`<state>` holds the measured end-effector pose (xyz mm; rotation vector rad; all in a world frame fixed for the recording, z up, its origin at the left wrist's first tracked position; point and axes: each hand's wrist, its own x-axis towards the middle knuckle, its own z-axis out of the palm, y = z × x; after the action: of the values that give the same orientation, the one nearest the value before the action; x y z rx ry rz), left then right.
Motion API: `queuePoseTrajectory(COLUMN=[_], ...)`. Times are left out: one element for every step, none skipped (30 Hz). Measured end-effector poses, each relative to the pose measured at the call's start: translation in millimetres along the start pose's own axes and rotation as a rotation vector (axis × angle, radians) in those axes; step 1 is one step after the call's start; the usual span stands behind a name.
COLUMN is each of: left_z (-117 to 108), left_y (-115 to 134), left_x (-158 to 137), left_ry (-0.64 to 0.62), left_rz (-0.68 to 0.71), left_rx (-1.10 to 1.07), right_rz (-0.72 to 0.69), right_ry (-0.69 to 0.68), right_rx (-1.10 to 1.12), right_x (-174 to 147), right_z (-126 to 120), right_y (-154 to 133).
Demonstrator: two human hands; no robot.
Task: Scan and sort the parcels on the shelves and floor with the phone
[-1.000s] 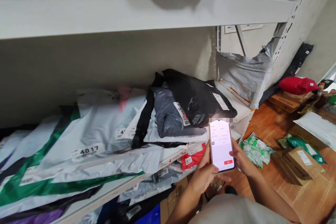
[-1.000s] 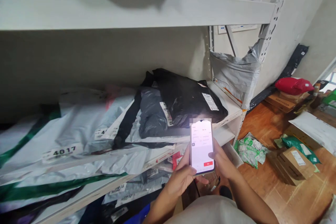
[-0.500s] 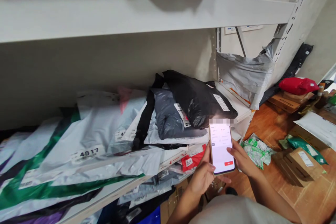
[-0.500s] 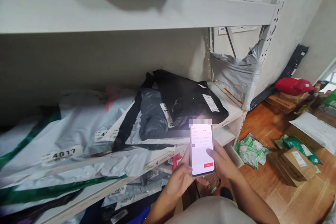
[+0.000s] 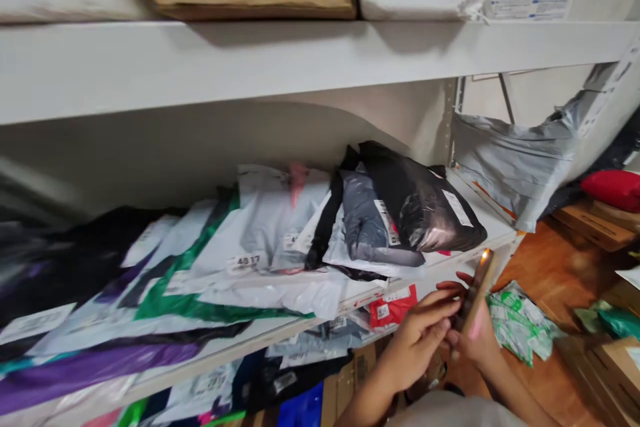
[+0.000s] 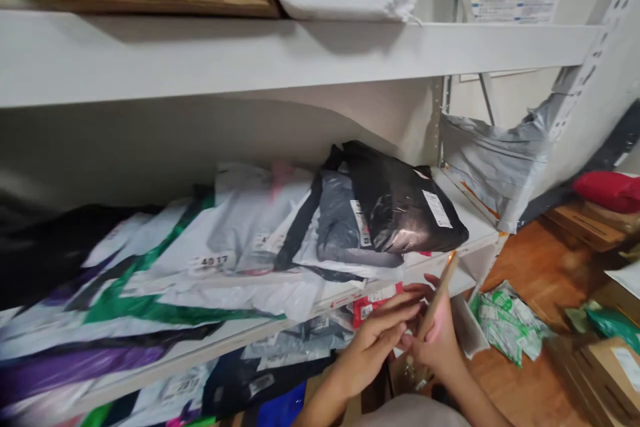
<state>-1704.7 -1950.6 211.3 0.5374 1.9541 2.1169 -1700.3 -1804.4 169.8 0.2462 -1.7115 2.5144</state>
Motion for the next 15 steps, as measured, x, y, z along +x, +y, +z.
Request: queuePoseTrajectory(left_z=[-8, -18, -29, -40, -51, -60, -68, -73, -75, -75, -73, -71, -69, -67, -66], left_y=[0, -3, -7, -13, -19, -25, -31, -36, -40, -41, -42, -41, -38, -36, -33], left_x=[1, 3, 7, 11, 17, 24, 30, 37, 42, 47, 50, 53, 54, 55, 54], left_ry=[0.184, 0.448, 0.75, 1.019, 1.192, 1.259, 1.239, 1.171, 1.102, 1.053, 1.026, 1.014, 1.007, 1.008, 1.005], left_rz=[0.07, 0.142, 0.202, 0.234, 0.229, 0.198, 0.162, 0.139, 0.143, 0.172, 0.213, 0.25, 0.278, 0.301, 0.319], left_rx=[0.068, 0.111, 0.126, 0.116, 0.089, 0.059, 0.051, 0.075, 0.133, 0.219, 0.316, 0.406, 0.478, 0.53, 0.572], right_rz=[0.003, 0.015, 0.034, 0.05, 0.056, 0.057, 0.057, 0.059, 0.062, 0.067, 0.072, 0.076, 0.079, 0.081, 0.083], right_ry=[0.016, 0.007, -0.024, -0.053, -0.069, -0.076, -0.078, -0.076, -0.075, -0.077, -0.081, -0.084, -0.086, -0.084, -0.082], right_rx=[0.054, 0.104, 0.14, 0.16, 0.162, 0.152, 0.138, 0.122, 0.111, 0.103, 0.098, 0.094, 0.087, 0.076, 0.064], right_x=[-1, -2, -3, -4, -4, -5, -5, -5, -6, -7, -8, -9, -10, -10, -10], right_z=[1, 1, 0, -3, -6, -9, -12, -15, -18, -20, -21, -22, -22, -22, -21], right_y=[3, 5, 6, 7, 7, 7, 7, 7, 8, 8, 9, 9, 9, 9, 9])
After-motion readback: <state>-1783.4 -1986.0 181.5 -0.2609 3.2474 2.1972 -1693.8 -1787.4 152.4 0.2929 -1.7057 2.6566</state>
